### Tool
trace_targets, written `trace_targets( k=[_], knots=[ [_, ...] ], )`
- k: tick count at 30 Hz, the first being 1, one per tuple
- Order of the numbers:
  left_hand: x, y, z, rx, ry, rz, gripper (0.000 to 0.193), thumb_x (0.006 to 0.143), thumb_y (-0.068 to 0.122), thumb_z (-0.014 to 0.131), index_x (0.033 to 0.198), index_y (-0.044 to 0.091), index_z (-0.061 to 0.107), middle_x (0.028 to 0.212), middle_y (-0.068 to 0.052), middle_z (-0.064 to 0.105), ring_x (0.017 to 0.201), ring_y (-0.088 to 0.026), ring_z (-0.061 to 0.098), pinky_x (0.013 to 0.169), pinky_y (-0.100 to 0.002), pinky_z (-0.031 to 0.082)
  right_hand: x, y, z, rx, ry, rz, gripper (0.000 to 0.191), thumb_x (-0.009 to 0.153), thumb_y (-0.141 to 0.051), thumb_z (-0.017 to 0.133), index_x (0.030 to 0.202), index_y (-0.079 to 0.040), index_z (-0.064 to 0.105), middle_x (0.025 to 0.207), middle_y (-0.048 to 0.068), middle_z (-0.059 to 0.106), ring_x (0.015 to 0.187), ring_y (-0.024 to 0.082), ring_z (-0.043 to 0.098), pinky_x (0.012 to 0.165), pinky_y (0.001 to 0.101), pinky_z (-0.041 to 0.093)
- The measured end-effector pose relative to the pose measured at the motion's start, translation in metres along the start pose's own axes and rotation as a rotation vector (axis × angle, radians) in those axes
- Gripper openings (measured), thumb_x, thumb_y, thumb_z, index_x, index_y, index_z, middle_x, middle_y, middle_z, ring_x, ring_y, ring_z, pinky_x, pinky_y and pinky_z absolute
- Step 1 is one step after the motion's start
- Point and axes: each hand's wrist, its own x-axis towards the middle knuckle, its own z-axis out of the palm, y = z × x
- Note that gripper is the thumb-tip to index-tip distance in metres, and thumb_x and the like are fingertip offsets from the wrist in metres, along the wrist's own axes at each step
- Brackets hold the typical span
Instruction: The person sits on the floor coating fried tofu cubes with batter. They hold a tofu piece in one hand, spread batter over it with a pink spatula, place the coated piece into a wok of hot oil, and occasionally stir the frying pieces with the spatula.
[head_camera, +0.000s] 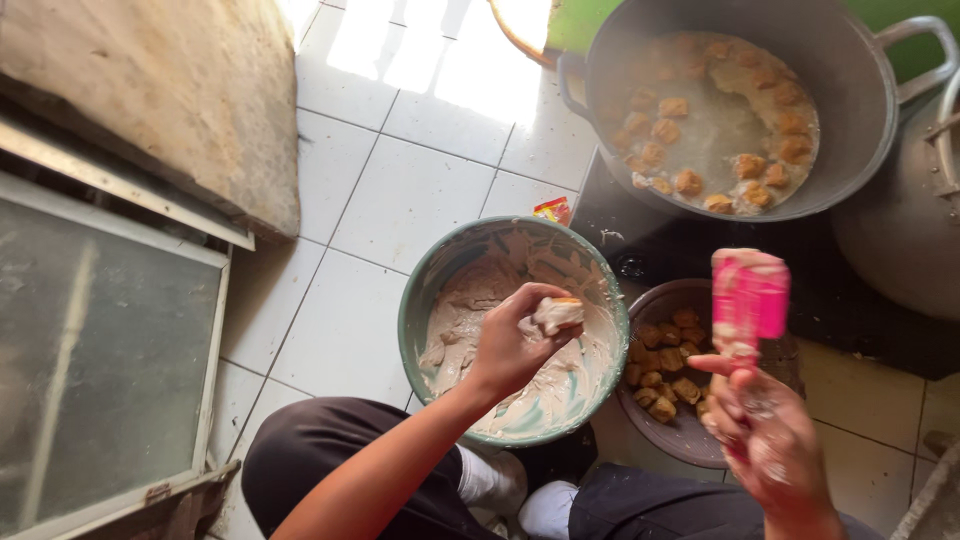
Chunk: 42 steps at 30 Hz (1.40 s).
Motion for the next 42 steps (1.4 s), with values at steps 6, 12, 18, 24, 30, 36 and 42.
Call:
trace_targets(
  k=[6, 12, 18, 24, 30, 36, 42],
  knots=[
    [0.115, -0.025, 0.075, 0.323, 0.088, 0.255, 0.037, 0.091, 0.034, 0.07, 0.12, 0.013, 0.059, 0.109, -0.014, 0.072, 0.101, -0.036, 0.069, 0.083, -0.047, 0.055, -0.012, -0.005, -0.034, 0.059, 0.264, -0.117, 0.051, 0.118, -0.036, 0.042, 0.131, 0.01, 0.06, 0.078, -0.001, 0.04, 0.057, 0.006, 0.033, 0.053, 0.0229, 0.029],
    [0.243, -0.016, 0.113, 0.258, 0.246, 0.42, 0.092, 0.07, 0.036, 0.088, 0.143, 0.004, 0.042, 0.121, -0.022, 0.063, 0.11, -0.04, 0.063, 0.093, -0.048, 0.05, 0.0, -0.006, -0.051, -0.027, 0.332, -0.126, 0.039, 0.113, -0.029, 0.041, 0.12, 0.003, 0.061, 0.079, 0.002, 0.046, 0.057, 0.011, 0.038, 0.054, 0.0276, 0.032],
    [0.254, 0.006, 0.064, 0.148, 0.193, 0.408, 0.072, 0.093, 0.018, 0.082, 0.152, 0.01, 0.043, 0.133, -0.015, 0.069, 0.128, -0.026, 0.066, 0.11, -0.04, 0.052, 0.019, 0.008, -0.089, 0.14, 0.293, -0.341, 0.018, 0.112, -0.022, 0.056, 0.102, -0.007, 0.06, 0.072, -0.004, 0.04, 0.064, 0.009, 0.038, 0.066, 0.0282, 0.033],
    [0.16, 0.031, -0.012, 0.353, -0.01, 0.295, 0.048, 0.096, 0.012, 0.07, 0.142, 0.013, 0.054, 0.097, -0.008, 0.079, 0.096, -0.023, 0.078, 0.092, -0.038, 0.059, 0.126, 0.076, -0.127, 0.385, 0.656, -0.068, 0.022, 0.095, -0.034, 0.073, 0.091, -0.014, 0.067, 0.06, -0.01, 0.038, 0.048, 0.005, 0.025, 0.051, 0.0229, 0.024],
    [0.032, 0.039, -0.04, 0.4, -0.236, 0.18, 0.063, 0.082, 0.004, 0.072, 0.142, 0.01, 0.054, 0.114, -0.008, 0.075, 0.11, -0.022, 0.074, 0.099, -0.038, 0.056, 0.111, 0.181, -0.122, -0.636, 0.855, 0.214, 0.027, 0.081, -0.015, 0.088, 0.105, -0.013, 0.078, 0.089, 0.014, 0.075, 0.072, 0.026, 0.063, 0.071, 0.0421, 0.051],
    [-0.044, 0.023, -0.022, 0.173, -0.375, -0.257, 0.058, 0.09, 0.016, 0.076, 0.143, 0.016, 0.054, 0.123, -0.005, 0.075, 0.118, -0.018, 0.07, 0.1, -0.036, 0.052, 0.115, 0.194, -0.108, -1.344, 0.549, 0.055, 0.018, 0.076, -0.02, 0.09, 0.088, -0.009, 0.082, 0.081, 0.012, 0.076, 0.077, 0.029, 0.071, 0.076, 0.0392, 0.054],
    [-0.037, -0.024, -0.018, -0.285, -0.191, -0.327, 0.052, 0.095, 0.012, 0.066, 0.145, 0.014, 0.052, 0.134, -0.009, 0.069, 0.125, -0.019, 0.064, 0.105, -0.035, 0.052, 0.116, 0.168, -0.094, -0.939, 0.711, -0.072, 0.028, 0.09, -0.027, 0.085, 0.092, -0.002, 0.072, 0.079, 0.006, 0.071, 0.07, 0.02, 0.065, 0.066, 0.0375, 0.051]
  ],
)
